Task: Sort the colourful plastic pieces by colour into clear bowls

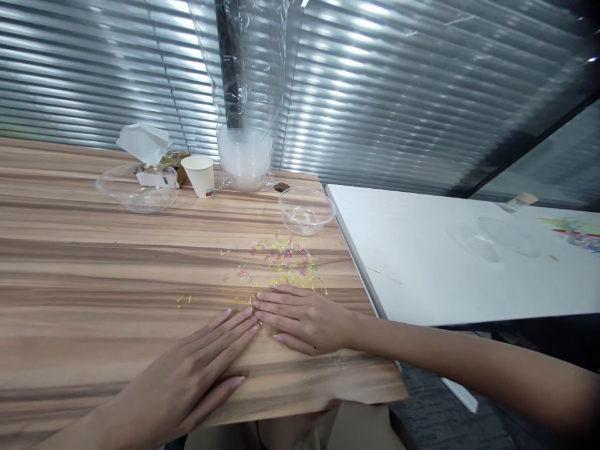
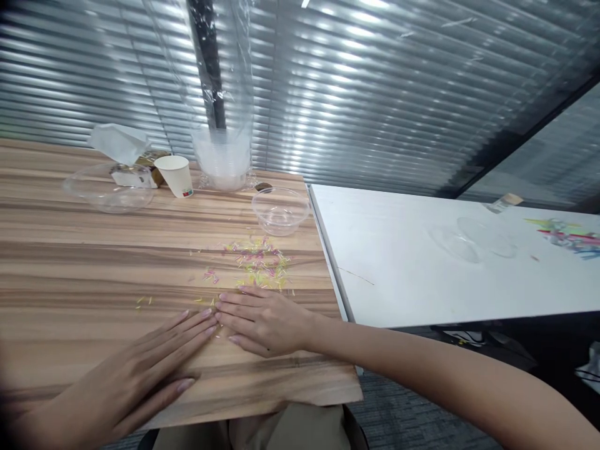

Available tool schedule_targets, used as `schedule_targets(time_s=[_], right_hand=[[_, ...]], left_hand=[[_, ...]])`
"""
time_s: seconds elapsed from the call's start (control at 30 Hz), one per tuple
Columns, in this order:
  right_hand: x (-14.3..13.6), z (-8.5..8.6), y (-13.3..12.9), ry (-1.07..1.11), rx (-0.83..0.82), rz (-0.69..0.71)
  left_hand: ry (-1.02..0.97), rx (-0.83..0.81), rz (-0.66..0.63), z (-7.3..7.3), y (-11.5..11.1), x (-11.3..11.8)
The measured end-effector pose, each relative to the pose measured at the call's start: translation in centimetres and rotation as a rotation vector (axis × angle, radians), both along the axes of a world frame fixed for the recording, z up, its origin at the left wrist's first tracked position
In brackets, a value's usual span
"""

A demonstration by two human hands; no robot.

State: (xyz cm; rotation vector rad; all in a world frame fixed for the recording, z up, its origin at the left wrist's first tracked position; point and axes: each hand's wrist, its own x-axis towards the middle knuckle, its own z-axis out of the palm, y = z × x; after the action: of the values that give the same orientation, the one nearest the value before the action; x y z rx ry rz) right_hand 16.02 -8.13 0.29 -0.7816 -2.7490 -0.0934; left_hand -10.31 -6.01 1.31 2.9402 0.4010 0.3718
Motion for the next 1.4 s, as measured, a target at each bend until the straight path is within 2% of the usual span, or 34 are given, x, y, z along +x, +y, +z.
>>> schedule_targets(time_s=[0.27, 0.43, 0.57, 0.93, 1.23, 1.4], right_hand=[[0.8, 0.2, -0.6, -0.041, 0.011, 0.052], [1.2, 0.1, -0.8, 0.013, 0.055, 0.076], [1.9, -0.1, -1.1, 0.045, 0.09, 0.098], [2.3, 0.5, -0.9, 0.248, 0.151, -0.086], [0.7, 0.1, -0.1, 0.174, 0.002, -0.167], [0.0, -0.1, -0.3, 0.136, 0.012, -0.244]], left_hand=[[-0.037, -0.008, 0.008, -0.1, 0.0, 0.1], [-0.028, 0.064, 0.016, -0.4, 0.0, -0.1], [-0.056, 0.059, 0.013, -0.3, -0.1, -0.1], [-0.098, 0.102, 0.27, -1.2, 0.7, 0.5], [-0.081, 0.126, 0.237, -1.9, 0.9, 0.6], [-0.08, 0.101, 0.252, -1.9, 0.7, 0.6]])
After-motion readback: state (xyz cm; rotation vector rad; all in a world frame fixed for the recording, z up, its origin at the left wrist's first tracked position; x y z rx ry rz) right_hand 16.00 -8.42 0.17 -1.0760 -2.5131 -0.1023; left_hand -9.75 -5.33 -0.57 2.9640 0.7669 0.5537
